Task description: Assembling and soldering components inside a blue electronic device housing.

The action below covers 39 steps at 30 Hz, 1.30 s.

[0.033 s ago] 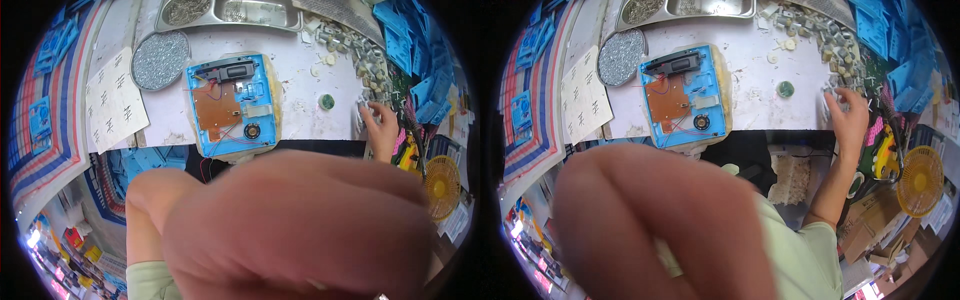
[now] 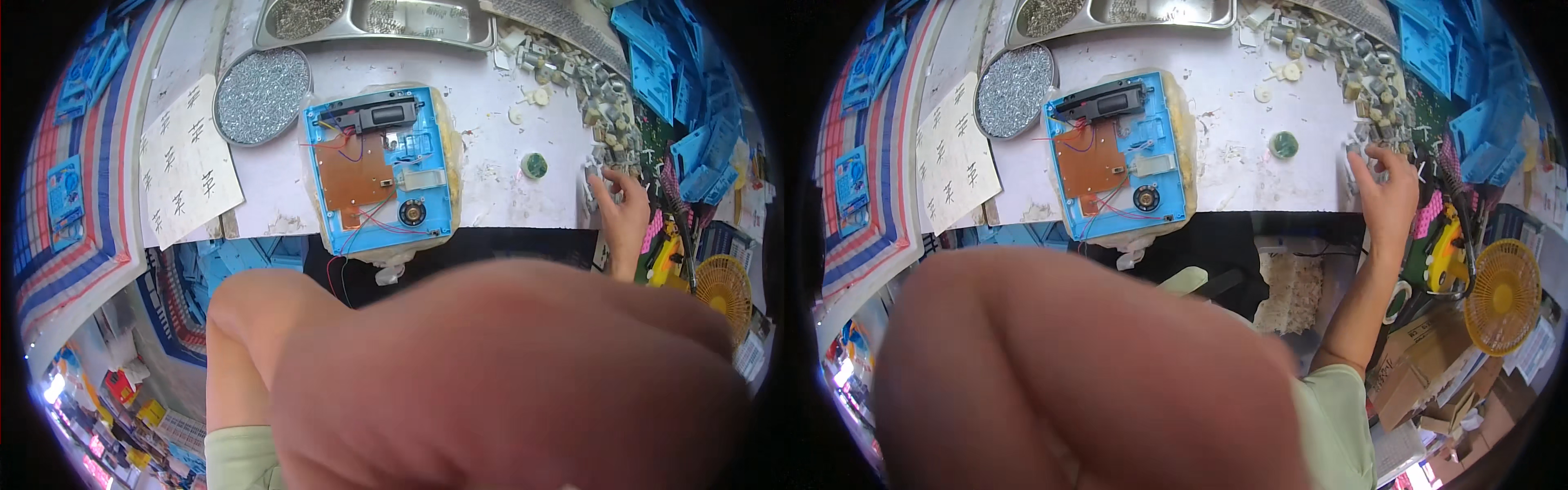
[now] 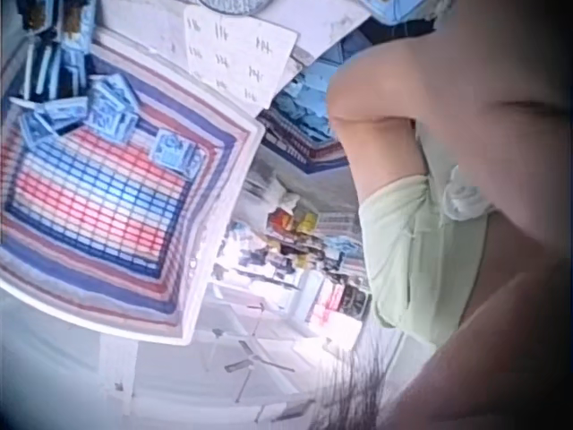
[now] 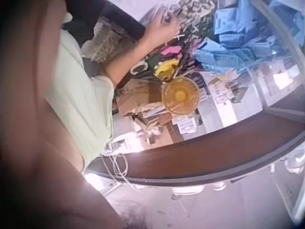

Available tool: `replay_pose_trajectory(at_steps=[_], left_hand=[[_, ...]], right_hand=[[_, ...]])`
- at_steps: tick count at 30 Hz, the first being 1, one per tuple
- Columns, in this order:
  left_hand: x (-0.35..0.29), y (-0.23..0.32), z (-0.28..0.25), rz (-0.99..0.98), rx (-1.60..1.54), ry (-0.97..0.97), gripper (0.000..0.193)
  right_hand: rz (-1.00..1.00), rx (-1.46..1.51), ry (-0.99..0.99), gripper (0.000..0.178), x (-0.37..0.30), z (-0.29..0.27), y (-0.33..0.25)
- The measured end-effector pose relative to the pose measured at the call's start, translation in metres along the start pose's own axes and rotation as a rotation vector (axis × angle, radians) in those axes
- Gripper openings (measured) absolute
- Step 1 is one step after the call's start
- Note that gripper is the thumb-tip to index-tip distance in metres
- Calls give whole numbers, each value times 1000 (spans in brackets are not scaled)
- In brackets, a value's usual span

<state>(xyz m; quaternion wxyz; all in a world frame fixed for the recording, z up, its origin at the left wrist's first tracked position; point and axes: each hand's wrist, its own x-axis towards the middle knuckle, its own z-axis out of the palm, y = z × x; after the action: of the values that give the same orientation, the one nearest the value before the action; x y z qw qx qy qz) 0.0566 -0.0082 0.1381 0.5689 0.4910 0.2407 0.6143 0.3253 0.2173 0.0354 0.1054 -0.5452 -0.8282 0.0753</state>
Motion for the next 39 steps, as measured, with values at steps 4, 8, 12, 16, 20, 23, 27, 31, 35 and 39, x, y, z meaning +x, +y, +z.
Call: replay_pose_trajectory(at_steps=[4,8,12,16,20,23,27,31,35,39], left_hand=[[4,-12,23,4,-115,-114,14],[4,-15,43,28,-199,-172,14],[6,-20,53,43,-267,-191,14],[4,-20,59,51,-270,-163,14],[0,-21,51,43,-277,-143,13],[-3,-18,43,38,-215,-129,13],[-7,-15,33,15,-134,-75,13],[-7,-11,20,-36,-14,-2,13],[-3,-11,-25,-130,232,353,14],[-17,-46,-68,-352,419,639,13]], right_hand=[[-73,-49,5,37,9,36,18],[-64,18,37,32,8,33,6],[-117,69,95,29,14,32,-5],[-246,110,96,26,22,33,-24],[-300,136,74,24,26,33,-38],[-390,205,102,23,32,32,-54],[-385,319,65,24,26,27,-80],[-435,351,-1,27,17,23,-95],[-648,429,3,27,7,11,-121],[-794,519,-99,30,-11,10,-146]])
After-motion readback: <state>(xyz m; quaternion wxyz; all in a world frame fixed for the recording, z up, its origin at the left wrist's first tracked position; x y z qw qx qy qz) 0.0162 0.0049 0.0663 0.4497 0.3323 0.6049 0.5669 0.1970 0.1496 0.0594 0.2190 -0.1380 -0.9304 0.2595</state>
